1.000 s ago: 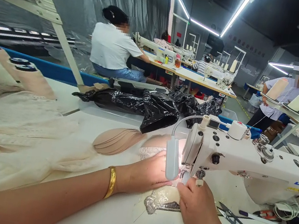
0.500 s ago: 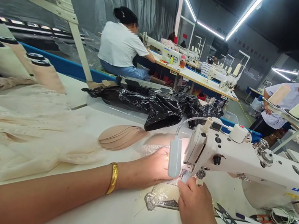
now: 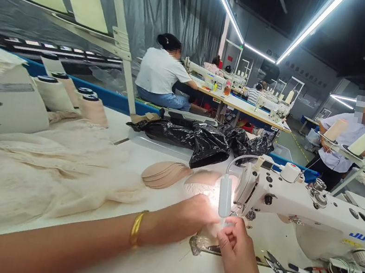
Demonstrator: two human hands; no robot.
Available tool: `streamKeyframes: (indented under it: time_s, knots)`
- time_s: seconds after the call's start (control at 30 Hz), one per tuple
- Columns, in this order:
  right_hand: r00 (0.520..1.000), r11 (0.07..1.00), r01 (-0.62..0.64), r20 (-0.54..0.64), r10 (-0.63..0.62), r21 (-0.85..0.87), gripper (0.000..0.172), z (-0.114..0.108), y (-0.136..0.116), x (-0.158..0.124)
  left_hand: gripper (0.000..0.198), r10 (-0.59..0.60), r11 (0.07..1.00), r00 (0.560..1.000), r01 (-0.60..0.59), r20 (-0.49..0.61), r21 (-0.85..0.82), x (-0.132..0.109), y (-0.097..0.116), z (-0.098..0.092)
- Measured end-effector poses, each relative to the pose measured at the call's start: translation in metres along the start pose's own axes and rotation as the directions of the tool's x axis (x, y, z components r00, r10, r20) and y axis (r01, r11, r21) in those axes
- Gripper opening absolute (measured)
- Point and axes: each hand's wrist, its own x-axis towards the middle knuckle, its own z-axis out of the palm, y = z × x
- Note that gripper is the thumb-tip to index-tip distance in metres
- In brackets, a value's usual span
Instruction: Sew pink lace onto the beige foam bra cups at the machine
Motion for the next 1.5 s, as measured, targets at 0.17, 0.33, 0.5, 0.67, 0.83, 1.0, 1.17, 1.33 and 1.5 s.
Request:
streamKeyframes:
  time_s: [0.17, 0.33, 0.5, 0.67, 0.83, 1.0, 1.17, 1.33, 1.5]
  knots:
    - [0.987, 0.866, -0.102, -0.057, 0.149, 0.489, 0.047, 0.032, -0.018, -0.011, 0.036, -0.439, 0.315, 0.803, 0.558, 0.404, -0.768, -0.056, 0.086, 0.001]
    - [0.964, 0.855, -0.022, -0.216, 0.156, 0.519, 0.044, 0.074, -0.019, -0.053, 0.045, -0.782, -0.377, 0.471, 0.165, 0.409, -0.911, -0.053, 0.108, 0.007]
    - [0.953, 0.848, -0.027, -0.241, 0.181, 0.529, 0.054, 0.083, -0.025, -0.072, 0.043, -0.804, -0.309, 0.507, 0.090, 0.311, -0.947, -0.037, 0.108, -0.009]
    - [0.937, 0.726, -0.135, -0.152, 0.315, 0.674, 0.068, 0.064, -0.035, -0.061, 0.046, -0.722, -0.372, 0.576, 0.142, 0.382, -0.917, -0.044, 0.115, -0.010]
    - [0.929, 0.690, -0.047, -0.223, 0.296, 0.722, 0.087, 0.076, -0.027, -0.061, 0.036, -0.807, -0.357, 0.486, 0.053, 0.336, -0.933, -0.040, 0.107, -0.009]
    - [0.939, 0.682, -0.044, -0.202, 0.277, 0.730, 0.081, 0.083, -0.016, -0.061, 0.034, -0.901, -0.288, 0.341, -0.002, 0.270, -0.958, -0.033, 0.102, -0.003]
    - [0.930, 0.640, -0.026, -0.216, 0.298, 0.768, 0.087, 0.082, -0.015, -0.058, 0.038, -0.907, -0.304, 0.309, -0.004, 0.288, -0.953, -0.033, 0.104, 0.000]
    - [0.921, 0.584, -0.009, -0.221, 0.322, 0.811, 0.087, 0.083, -0.016, -0.057, 0.039, -0.906, -0.338, 0.277, -0.018, 0.320, -0.941, -0.031, 0.104, 0.000]
    - [0.927, 0.570, 0.006, -0.218, 0.305, 0.822, 0.089, 0.084, -0.015, -0.057, 0.039, -0.891, -0.340, 0.326, -0.020, 0.316, -0.940, -0.028, 0.107, 0.001]
